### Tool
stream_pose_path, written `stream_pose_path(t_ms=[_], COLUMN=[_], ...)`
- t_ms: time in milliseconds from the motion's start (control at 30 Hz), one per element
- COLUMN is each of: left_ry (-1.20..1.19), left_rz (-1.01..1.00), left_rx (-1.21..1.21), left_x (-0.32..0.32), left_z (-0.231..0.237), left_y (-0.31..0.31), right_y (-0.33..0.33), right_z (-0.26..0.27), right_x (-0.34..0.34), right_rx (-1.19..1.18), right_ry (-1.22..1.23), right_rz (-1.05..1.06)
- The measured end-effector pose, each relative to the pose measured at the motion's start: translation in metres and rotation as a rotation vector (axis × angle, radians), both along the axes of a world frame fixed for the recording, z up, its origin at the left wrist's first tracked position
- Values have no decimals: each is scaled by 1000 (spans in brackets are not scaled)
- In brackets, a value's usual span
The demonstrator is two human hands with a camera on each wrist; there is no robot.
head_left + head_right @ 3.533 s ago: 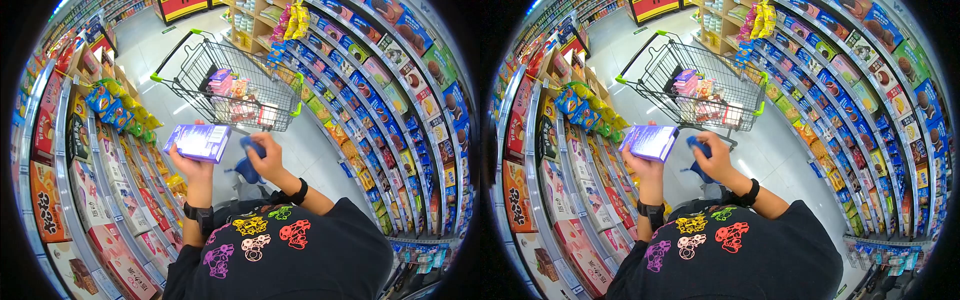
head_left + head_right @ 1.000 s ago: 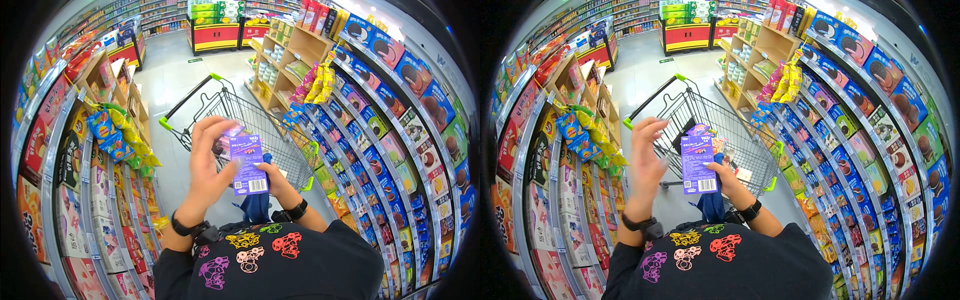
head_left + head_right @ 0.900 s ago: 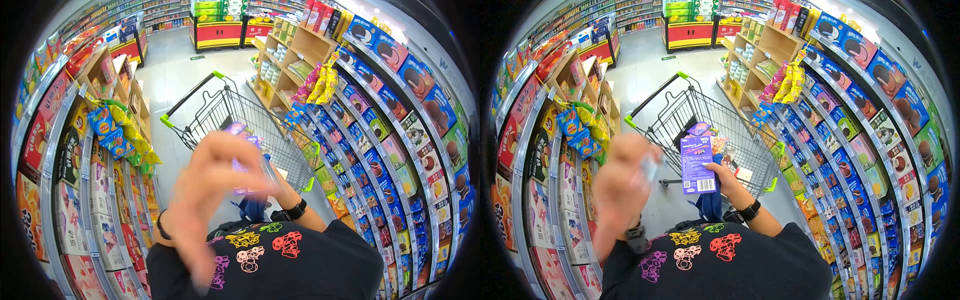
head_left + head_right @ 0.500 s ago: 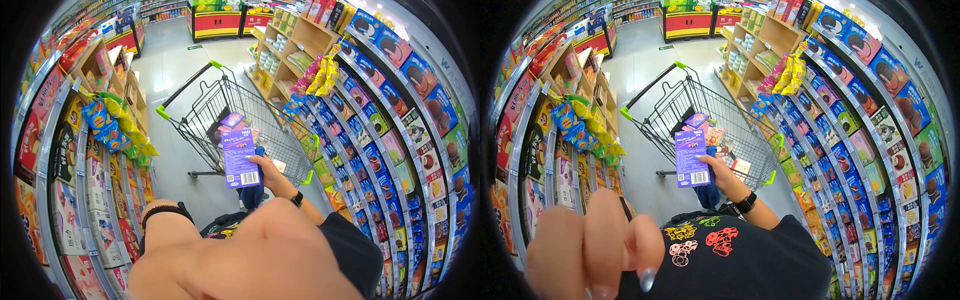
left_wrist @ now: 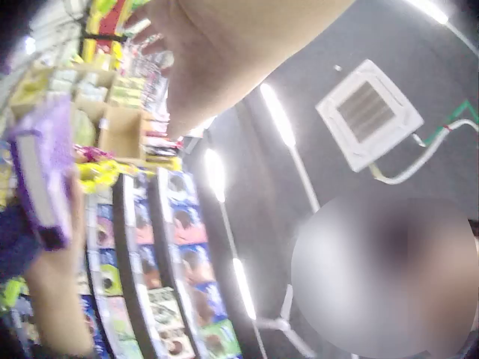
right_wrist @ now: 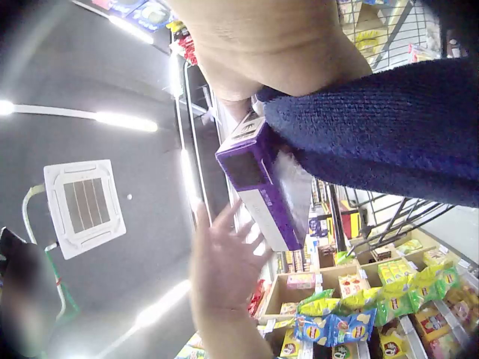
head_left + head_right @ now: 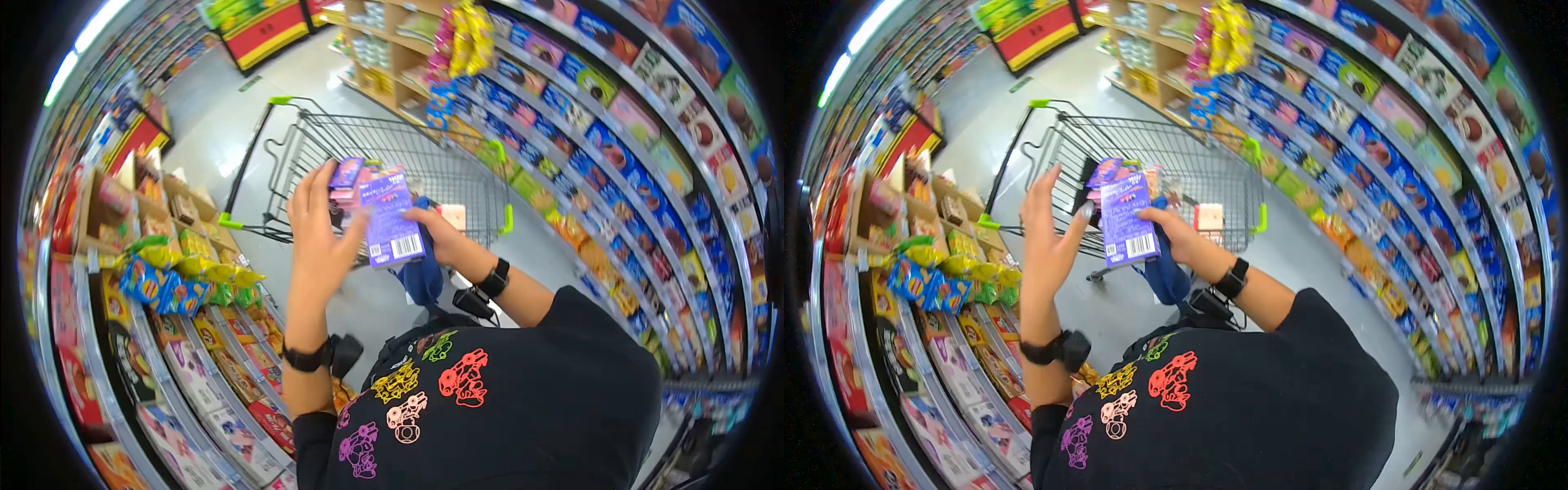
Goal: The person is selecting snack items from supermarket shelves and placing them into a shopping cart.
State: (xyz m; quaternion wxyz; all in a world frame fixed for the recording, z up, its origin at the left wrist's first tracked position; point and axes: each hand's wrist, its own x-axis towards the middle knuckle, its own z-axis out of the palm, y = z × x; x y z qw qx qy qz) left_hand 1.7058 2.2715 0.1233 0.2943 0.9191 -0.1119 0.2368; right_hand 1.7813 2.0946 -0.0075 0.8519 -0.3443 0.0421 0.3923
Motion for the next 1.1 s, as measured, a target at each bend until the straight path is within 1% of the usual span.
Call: stream_pose_path(t_ms=[33,67,100,167,200,300,333,433,467,500,567,600,633,667,700,733,767,800,833,867,900,967,1000,1033,1067,1100], left_ry=[144,234,322,781,912,1066,1000,1022,1094,1168,1323,1392,1457,1556,1656,1755,1777,1791,1793,1811,1763,1628,1657,1361,1075,856], left_rz=[112,27,-54,-217,-180,-181,-211,-96,-61,-27,15,25,34,40,52,67,-5,-75,-147,-170,-33,237,161,190,234,269], left_rx=[-25,-165,-307,-884,-988,-931,-943,-1019,-964,-904,-811,-790,-773,-825,-884,-945,-985,-1027,-1072,-1186,-980,-560,-709,-620,-475,-151], left_x=[22,38,53,71,83,133,152,203,216,228,238,238,239,243,249,254,246,232,224,225,220,215,250,270,290,304], left_z=[-49,-101,-138,-166,-167,-209,-235,-325,-351,-376,-433,-466,-484,-472,-442,-427,-447,-481,-500,-492,-499,-509,-461,-429,-399,-380], left_y=[6,7,6,-16,-29,-51,-62,-96,-107,-117,-133,-140,-146,-152,-158,-160,-161,-161,-160,-159,-160,-149,-122,-99,-75,-47], right_y=[-7,-14,-20,-32,-39,-63,-72,-101,-108,-116,-125,-129,-132,-137,-143,-148,-152,-157,-160,-159,-153,-138,-137,-131,-112,-91], right_z=[-8,-3,-8,-26,-43,-92,-111,-180,-185,-225,-272,-285,-294,-303,-311,-318,-323,-336,-333,-323,-312,-287,-285,-271,-258,-243], right_x=[7,11,22,44,59,103,119,163,175,186,190,192,192,192,194,193,189,183,183,184,189,193,198,212,225,239], right_rx=[-8,-9,-3,2,-90,-413,-482,-573,-662,-742,-648,-706,-766,-831,-817,-803,-789,-776,-1008,-1235,-1453,-1826,-1780,-1478,-1239,-1003], right_ry=[-1,54,91,176,172,52,91,108,166,203,260,279,292,304,350,397,446,526,522,504,466,194,115,158,242,321], right_rz=[-16,-27,-39,-55,-114,-172,-191,-126,-80,-35,-18,-14,-7,10,5,1,2,-26,64,159,252,217,284,272,249,222])
